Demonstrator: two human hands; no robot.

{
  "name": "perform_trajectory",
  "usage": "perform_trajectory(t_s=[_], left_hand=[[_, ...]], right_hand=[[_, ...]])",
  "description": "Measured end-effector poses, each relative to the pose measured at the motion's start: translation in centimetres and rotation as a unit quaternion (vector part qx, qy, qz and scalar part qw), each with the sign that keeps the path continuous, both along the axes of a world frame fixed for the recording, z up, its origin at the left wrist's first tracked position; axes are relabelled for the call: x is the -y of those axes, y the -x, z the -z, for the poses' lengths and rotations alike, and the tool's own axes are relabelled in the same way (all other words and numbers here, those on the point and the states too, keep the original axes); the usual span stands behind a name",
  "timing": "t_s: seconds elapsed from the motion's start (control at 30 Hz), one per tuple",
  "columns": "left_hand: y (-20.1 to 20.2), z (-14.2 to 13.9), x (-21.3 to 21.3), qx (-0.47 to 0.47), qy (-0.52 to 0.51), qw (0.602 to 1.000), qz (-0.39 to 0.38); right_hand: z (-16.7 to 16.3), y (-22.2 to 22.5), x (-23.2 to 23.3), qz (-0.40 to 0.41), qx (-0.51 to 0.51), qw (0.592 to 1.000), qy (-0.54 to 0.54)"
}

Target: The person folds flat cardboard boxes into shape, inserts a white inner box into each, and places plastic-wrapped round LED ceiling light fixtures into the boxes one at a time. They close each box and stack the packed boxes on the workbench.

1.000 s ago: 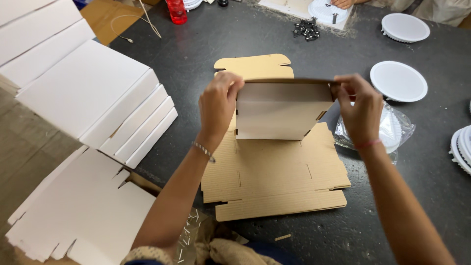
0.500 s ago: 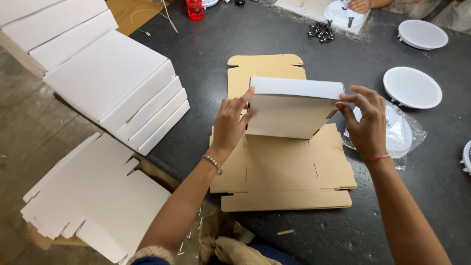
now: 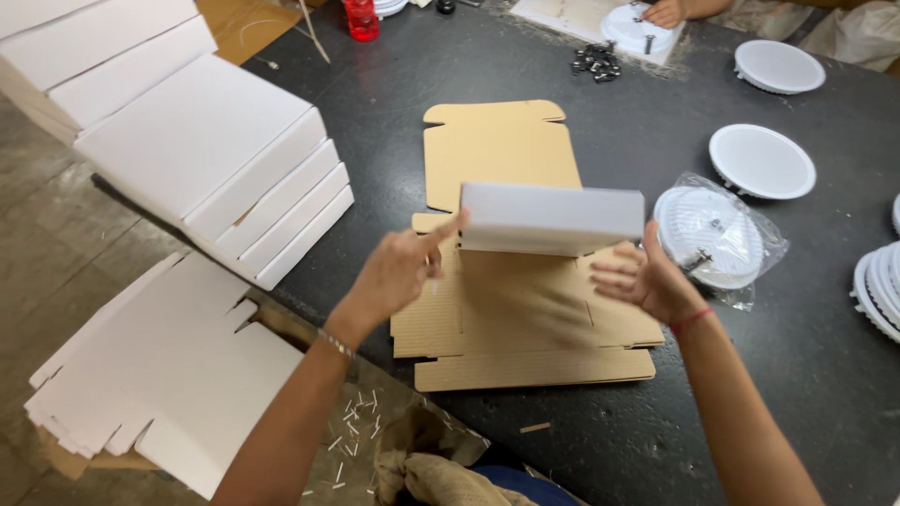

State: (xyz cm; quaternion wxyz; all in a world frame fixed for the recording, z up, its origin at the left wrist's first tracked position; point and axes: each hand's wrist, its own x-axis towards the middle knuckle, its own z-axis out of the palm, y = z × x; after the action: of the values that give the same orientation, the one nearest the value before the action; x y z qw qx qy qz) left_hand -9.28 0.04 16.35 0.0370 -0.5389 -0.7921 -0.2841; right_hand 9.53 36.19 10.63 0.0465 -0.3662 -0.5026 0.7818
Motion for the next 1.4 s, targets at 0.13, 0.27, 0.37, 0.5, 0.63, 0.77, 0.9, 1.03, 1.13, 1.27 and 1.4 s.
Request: perform_trajectory(t_s=[0.13, 0.27, 0.37, 0.5, 0.63, 0.77, 0.9, 1.03, 1.13, 1.27, 1.4], left_hand=[[-3.3, 2.5, 4.7, 0.084, 0.009, 0.995, 0.054], [-4.7, 6.7, 11.7, 0.322, 0.307, 0.894, 0.044], [-3.6, 9.8, 14.6, 0.219, 0.269, 0.938, 0.029], [-3.1, 12.0, 11.0, 0.505, -0.187, 0.828, -0.155], [-1.8, 11.3, 6.5, 0.606, -0.343, 0.697, -0.175], [-0.3, 10.8, 7.0, 0.607, -0.404, 0.652, -0.207], [1.4, 11.5, 8.8, 0.651, -0.403, 0.606, -0.215], [3.2, 12.3, 10.4, 0.607, -0.414, 0.638, -0.23], [4.3, 12.6, 11.6, 0.609, -0.452, 0.619, -0.205], [5.2, 12.8, 14.2, 0.634, -0.462, 0.58, -0.22], [5.2, 12.0, 16.4, 0.381, -0.43, 0.778, -0.253]], right_hand=[[2.6, -0.9, 2.3, -0.052, -0.084, 0.993, 0.072], [7.4, -2.1, 2.9, -0.023, -0.086, 0.993, 0.074], [11.0, -3.9, 3.5, 0.022, -0.111, 0.993, 0.043], [12.6, -3.3, 4.5, 0.024, -0.133, 0.99, 0.043], [11.9, -1.3, 6.6, -0.024, -0.069, 0.997, -0.031], [10.2, 0.7, 8.7, -0.083, -0.071, 0.993, -0.05], [9.0, 2.5, 10.7, -0.141, -0.131, 0.98, -0.057], [8.4, 4.2, 12.1, -0.16, -0.161, 0.973, -0.051], [7.5, 5.3, 14.1, -0.137, -0.172, 0.975, -0.03], [3.6, 7.1, 19.1, -0.04, -0.139, 0.987, -0.072], [-3.1, 11.8, 24.6, -0.031, -0.238, 0.971, -0.025]])
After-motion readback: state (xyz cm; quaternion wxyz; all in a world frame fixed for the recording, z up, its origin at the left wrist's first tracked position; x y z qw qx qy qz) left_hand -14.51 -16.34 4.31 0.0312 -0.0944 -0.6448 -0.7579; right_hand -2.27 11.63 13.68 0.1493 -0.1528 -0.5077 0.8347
